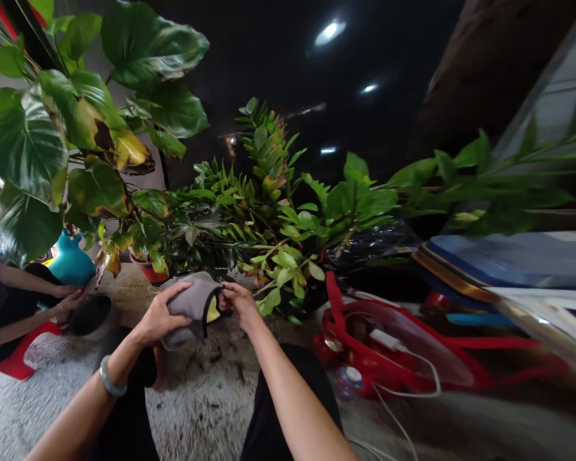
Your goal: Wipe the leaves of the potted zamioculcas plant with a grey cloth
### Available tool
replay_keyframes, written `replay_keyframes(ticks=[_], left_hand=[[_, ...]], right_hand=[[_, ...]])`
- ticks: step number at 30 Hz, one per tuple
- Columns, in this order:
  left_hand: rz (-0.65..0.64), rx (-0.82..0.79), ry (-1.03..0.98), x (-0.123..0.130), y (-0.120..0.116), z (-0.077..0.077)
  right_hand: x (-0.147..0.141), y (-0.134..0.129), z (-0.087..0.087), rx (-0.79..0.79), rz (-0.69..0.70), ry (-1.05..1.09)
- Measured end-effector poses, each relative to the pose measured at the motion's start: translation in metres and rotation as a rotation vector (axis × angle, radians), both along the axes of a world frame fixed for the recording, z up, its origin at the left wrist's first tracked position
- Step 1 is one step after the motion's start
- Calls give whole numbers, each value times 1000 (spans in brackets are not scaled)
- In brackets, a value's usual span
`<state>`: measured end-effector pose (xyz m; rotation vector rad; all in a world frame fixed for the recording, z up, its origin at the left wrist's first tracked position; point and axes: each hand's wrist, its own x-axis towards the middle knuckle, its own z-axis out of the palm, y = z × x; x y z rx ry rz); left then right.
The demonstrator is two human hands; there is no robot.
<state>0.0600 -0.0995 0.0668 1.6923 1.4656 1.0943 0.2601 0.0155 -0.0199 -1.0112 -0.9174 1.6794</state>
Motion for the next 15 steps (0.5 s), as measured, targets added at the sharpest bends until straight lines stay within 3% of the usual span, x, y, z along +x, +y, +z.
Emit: replay_keyframes(ticks=[3,5,7,10,15], left_hand=[[205,81,16,6,-5,2],[295,101,52,11,-6,4],[334,108,85,18,-7,3],[281,144,117,27,-9,-1],[63,270,33,42,-17,-10]], right_hand=[[-3,-25,24,-74,-54,-26],[-11,-54,40,30,-46,-53],[-24,-83,51,240,-46,-85],[-43,-111,56,375,-79,-165],[-50,-108,51,254,-194,-92]])
